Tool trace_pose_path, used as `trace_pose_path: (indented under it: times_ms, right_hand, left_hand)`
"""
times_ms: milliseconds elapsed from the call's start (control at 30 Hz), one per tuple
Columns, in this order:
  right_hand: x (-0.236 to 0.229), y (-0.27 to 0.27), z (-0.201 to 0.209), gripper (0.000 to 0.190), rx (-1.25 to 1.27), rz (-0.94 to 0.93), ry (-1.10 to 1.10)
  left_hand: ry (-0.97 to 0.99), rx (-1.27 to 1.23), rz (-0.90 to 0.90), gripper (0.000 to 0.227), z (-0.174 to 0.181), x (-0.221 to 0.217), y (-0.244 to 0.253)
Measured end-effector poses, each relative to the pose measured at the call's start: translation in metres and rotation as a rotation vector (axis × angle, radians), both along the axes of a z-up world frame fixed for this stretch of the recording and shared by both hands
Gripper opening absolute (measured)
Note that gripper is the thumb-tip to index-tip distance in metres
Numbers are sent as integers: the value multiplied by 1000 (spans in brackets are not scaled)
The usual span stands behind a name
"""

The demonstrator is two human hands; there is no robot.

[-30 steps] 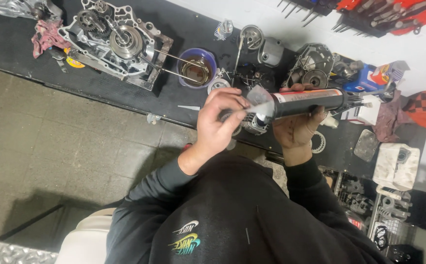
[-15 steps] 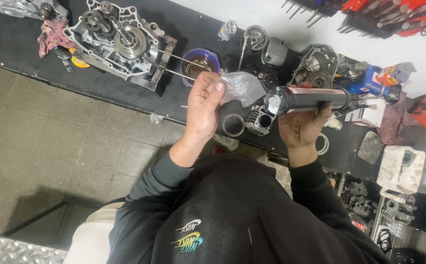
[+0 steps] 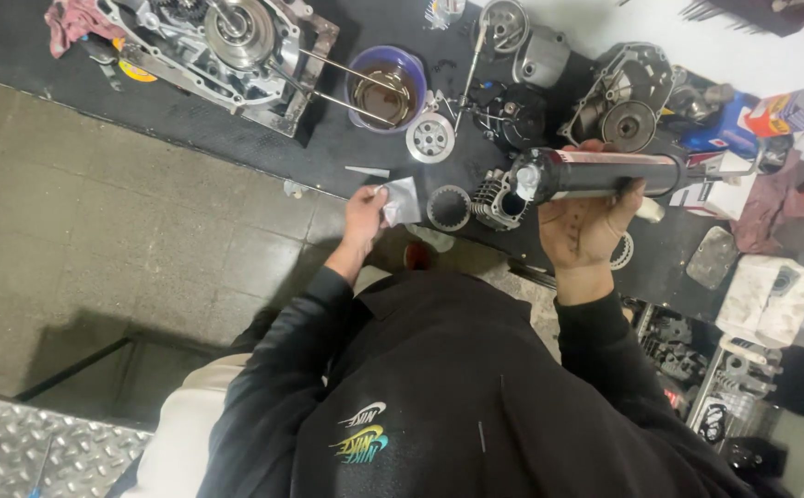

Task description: The person handles a disassembled engine case and internal components on a workbench. They insert a camshaft into the engine case, retrieve a sealant tube, and apply sealant to the mating surface of the engine case. The person then wipes the applied sealant with a finger.

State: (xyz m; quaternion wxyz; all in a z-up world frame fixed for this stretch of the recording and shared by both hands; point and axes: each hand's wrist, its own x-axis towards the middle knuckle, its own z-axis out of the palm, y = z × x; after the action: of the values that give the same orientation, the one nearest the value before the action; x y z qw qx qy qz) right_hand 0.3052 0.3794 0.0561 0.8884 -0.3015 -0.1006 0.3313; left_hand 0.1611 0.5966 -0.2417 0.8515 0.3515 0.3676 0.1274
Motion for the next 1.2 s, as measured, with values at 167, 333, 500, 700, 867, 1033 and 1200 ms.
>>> trace_pose_path:
  times_ms: [167,333,500,700,867,1033,1200]
  right_hand:
    - [-2,-4,-5,49,-23,-18,-27]
    - [0,-12,-15,59,-28,-92,28]
    - [-8,9,5,52,4,-39,-30]
    - [-17,16,-20,46,94,117,17]
    - [-58,62,6,62,-63,111,41]
    - [-19,-7,-2,67,-371,828,-573]
    - [33,-84,-70,56,-856,822,-724]
  left_hand:
    - [171,41,-37,16,-94,16,-19]
    - [226,849,-234,47,-53,19,-12]
    - [267,1188,-269,67,53,-6,-11]
    - [-340,1026,-326,92,235,24,-22]
    - [-949,936,-133,61,271,53,-25]
    - [-1082,367,28,36,302,39,-22]
    - [-1161,44,72,45,328,30,-18]
